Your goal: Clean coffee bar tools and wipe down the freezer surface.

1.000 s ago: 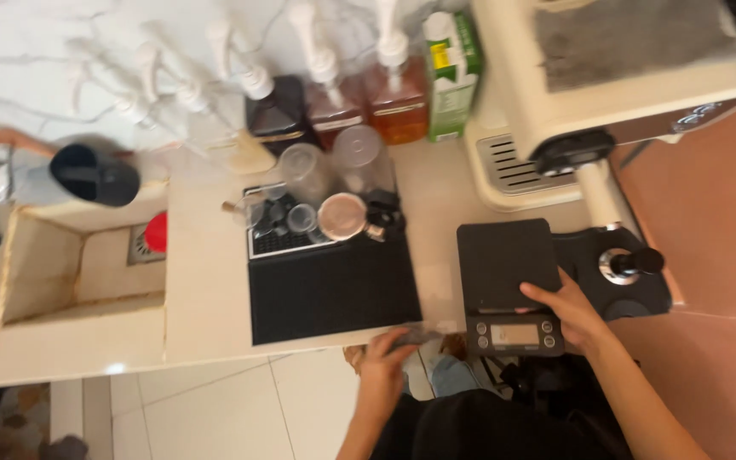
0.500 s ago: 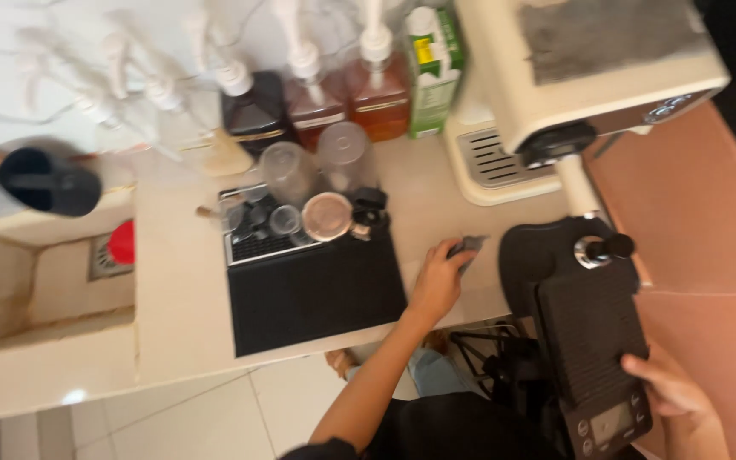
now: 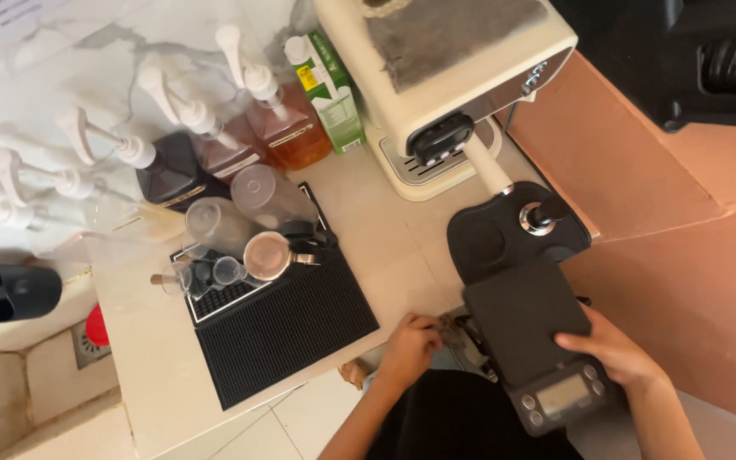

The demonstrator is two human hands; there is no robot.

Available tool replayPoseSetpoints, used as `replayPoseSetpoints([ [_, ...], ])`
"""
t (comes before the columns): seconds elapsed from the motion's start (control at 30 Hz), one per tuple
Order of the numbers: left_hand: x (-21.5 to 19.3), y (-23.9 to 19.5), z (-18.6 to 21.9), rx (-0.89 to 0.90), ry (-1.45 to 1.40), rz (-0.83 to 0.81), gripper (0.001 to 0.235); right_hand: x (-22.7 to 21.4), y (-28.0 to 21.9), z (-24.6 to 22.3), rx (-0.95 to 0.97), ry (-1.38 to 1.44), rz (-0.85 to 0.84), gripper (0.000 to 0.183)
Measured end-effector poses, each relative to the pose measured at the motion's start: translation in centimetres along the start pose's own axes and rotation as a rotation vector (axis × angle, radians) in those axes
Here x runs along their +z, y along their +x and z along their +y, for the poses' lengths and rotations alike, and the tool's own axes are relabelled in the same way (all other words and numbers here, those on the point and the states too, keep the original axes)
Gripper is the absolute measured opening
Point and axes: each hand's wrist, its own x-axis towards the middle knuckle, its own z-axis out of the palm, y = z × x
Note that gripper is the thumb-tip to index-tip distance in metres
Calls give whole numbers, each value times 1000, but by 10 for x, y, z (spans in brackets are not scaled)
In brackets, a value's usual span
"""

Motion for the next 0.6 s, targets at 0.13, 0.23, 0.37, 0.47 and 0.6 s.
replayPoseSetpoints([
  [0.13, -27, -45, -4, -146, -182, 152, 15, 79, 48, -54, 105, -58, -51, 87],
  [0.23, -37, -86, -7, -326, -271, 316, 17, 123, 89, -63, 17, -73, -111, 78],
  [0.37, -41, -151, -27, -644, -405, 660, 20, 170, 134, -58, -102, -99, -124, 68],
  [0.47, -48, -190, -29, -832, -417, 885, 19, 177, 148, -49, -152, -152, -137, 64],
  [0.6, -45, -236, -43, -950, -390, 1080, 17, 182, 159, -49, -149, -225, -132, 61],
])
